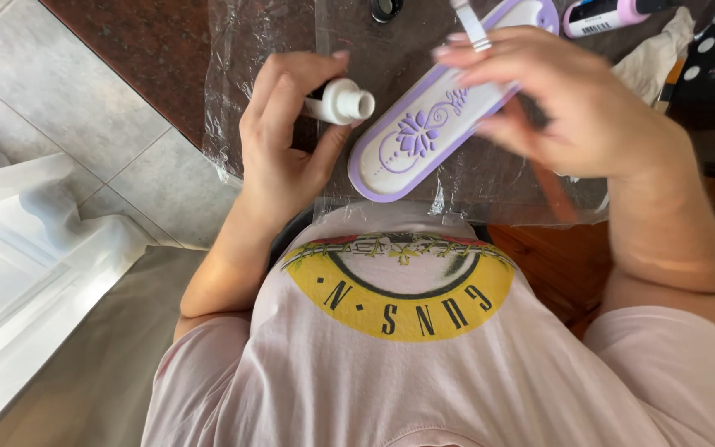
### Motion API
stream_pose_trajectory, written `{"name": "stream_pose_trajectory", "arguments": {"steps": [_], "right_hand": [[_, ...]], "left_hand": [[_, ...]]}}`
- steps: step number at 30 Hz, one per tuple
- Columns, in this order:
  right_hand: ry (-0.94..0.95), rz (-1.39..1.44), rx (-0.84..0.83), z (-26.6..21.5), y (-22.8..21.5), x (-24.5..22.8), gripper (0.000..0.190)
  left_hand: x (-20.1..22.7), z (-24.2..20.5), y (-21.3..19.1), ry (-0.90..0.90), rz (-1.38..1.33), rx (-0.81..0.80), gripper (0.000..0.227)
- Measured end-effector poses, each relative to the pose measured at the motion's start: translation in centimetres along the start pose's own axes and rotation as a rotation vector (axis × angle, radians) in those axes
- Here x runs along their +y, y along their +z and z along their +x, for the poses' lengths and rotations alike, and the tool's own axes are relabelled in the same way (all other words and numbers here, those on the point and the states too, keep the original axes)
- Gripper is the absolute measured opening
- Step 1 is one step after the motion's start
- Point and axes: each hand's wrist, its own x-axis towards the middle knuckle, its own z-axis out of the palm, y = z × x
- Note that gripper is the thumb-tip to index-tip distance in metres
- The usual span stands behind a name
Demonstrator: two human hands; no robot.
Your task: Painting decorative white patterns on a purple tray using a fine-tipped brush
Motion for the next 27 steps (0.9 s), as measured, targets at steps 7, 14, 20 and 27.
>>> {"name": "stream_pose_trajectory", "arguments": {"steps": [7, 14, 20, 27], "right_hand": [[0.051, 0.178, 0.834, -3.1, 4.0, 0.0, 0.057], [0.112, 0.148, 0.471, -0.6, 3.1, -4.1, 0.019], [-0.074, 0.008, 0.332, 1.3, 2.4, -3.5, 0.010], [-0.071, 0.033, 0.319, 1.8, 1.4, -2.9, 0.004]], "left_hand": [[-0.7, -0.2, 0.0, 0.000, 0.083, -0.105, 0.028], [-0.9, -0.1, 0.2, 0.022, 0.140, -0.142, 0.022], [-0.9, -0.3, 0.0, 0.008, 0.155, -0.155, 0.030], [-0.7, -0.2, -0.2, -0.001, 0.136, -0.172, 0.040]]}}
